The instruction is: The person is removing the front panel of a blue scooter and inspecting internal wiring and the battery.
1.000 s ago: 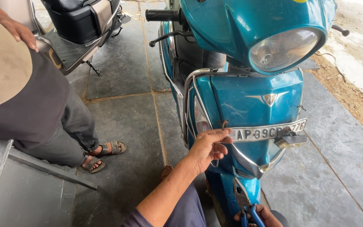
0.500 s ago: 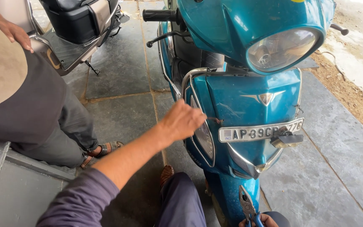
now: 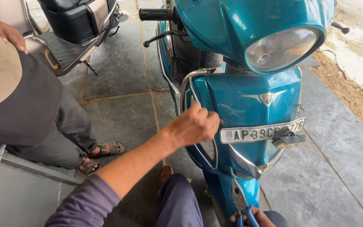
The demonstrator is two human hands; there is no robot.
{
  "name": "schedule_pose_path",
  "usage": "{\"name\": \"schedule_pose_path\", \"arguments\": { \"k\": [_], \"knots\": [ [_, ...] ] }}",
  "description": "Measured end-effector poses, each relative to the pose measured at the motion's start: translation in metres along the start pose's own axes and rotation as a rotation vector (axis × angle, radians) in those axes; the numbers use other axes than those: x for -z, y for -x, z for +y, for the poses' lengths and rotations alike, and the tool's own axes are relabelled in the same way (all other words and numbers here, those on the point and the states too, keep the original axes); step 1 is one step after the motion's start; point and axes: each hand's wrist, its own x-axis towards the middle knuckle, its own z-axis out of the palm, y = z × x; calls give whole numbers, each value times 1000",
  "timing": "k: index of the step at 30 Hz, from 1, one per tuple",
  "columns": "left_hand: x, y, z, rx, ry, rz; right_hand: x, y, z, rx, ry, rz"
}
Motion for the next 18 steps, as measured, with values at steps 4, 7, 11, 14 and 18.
{"name": "schedule_pose_path", "arguments": {
  "k": [4,7,11,14,18],
  "knots": [
    [18,21,45,-10,26,-50,-68,6,-36,-58,25,140],
    [19,34,73,170,102,-17,-83,6,-43,-67,15,158],
    [0,48,100,425,295,114,-93,4,-45,-15,170,90],
    [-12,56,111,505,371,121,-71,8,-21,11,160,101],
    [-27,55,110,587,385,172,-12,-18,9,-32,-130,-154]
  ]
}}
